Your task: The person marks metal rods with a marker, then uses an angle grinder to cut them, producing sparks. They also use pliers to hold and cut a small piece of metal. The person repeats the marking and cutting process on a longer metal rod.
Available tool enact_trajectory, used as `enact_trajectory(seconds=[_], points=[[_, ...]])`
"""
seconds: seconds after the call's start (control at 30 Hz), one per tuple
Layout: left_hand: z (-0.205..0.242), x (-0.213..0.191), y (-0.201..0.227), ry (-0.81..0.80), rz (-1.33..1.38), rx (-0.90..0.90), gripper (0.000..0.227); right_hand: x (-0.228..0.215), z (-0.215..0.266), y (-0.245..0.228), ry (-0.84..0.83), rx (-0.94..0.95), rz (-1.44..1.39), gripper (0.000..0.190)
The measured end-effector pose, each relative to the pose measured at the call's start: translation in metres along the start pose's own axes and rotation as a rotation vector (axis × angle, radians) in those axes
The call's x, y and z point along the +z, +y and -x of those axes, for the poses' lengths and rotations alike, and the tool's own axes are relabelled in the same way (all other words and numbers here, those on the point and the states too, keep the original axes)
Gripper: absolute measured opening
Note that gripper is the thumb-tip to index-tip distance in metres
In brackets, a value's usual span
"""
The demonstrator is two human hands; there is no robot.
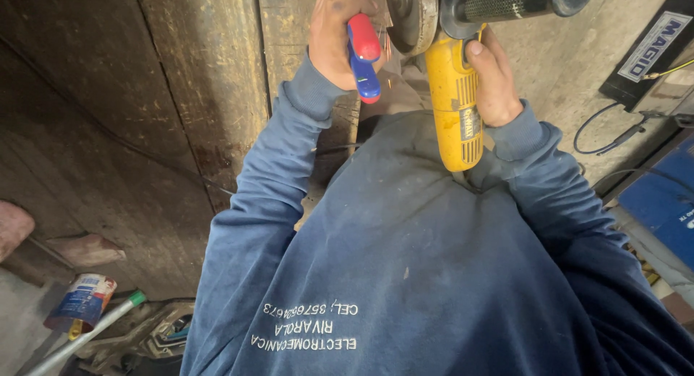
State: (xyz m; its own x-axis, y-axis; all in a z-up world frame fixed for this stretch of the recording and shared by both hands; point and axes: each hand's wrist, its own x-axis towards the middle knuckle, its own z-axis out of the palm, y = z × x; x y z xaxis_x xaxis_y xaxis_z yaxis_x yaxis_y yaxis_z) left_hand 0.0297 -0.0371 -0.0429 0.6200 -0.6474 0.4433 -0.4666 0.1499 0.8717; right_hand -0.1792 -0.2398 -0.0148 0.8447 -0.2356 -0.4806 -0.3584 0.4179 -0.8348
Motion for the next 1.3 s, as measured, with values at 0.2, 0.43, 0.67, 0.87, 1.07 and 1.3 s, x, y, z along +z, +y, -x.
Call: enact_trajectory(seconds=[0.2,0.43,0.67,0.87,1.07,1.3], points=[[-0.001,0.000,0.002,-0.005,-0.002,-0.001,0.044,0.003,0.000,-0.005,0.009,0.018,-0.014,0.061],[0.000,-0.001,0.001,-0.011,0.023,0.013,0.047,0.001,0.000,-0.004,-0.005,-0.007,0.042,0.060],[-0.002,0.000,0.001,0.007,0.019,0.024,0.048,0.006,0.002,-0.011,0.016,0.032,0.046,0.059],[-0.003,0.000,0.003,0.015,0.042,-0.017,0.047,0.005,0.004,-0.008,0.019,0.033,0.045,0.056],[-0.001,0.001,0.000,0.015,0.038,-0.034,0.045,0.010,0.007,-0.014,0.051,0.146,0.014,0.052],[0.001,0.001,-0.001,0.019,0.033,-0.026,0.046,0.008,0.007,-0.010,0.031,0.030,0.131,0.053]])
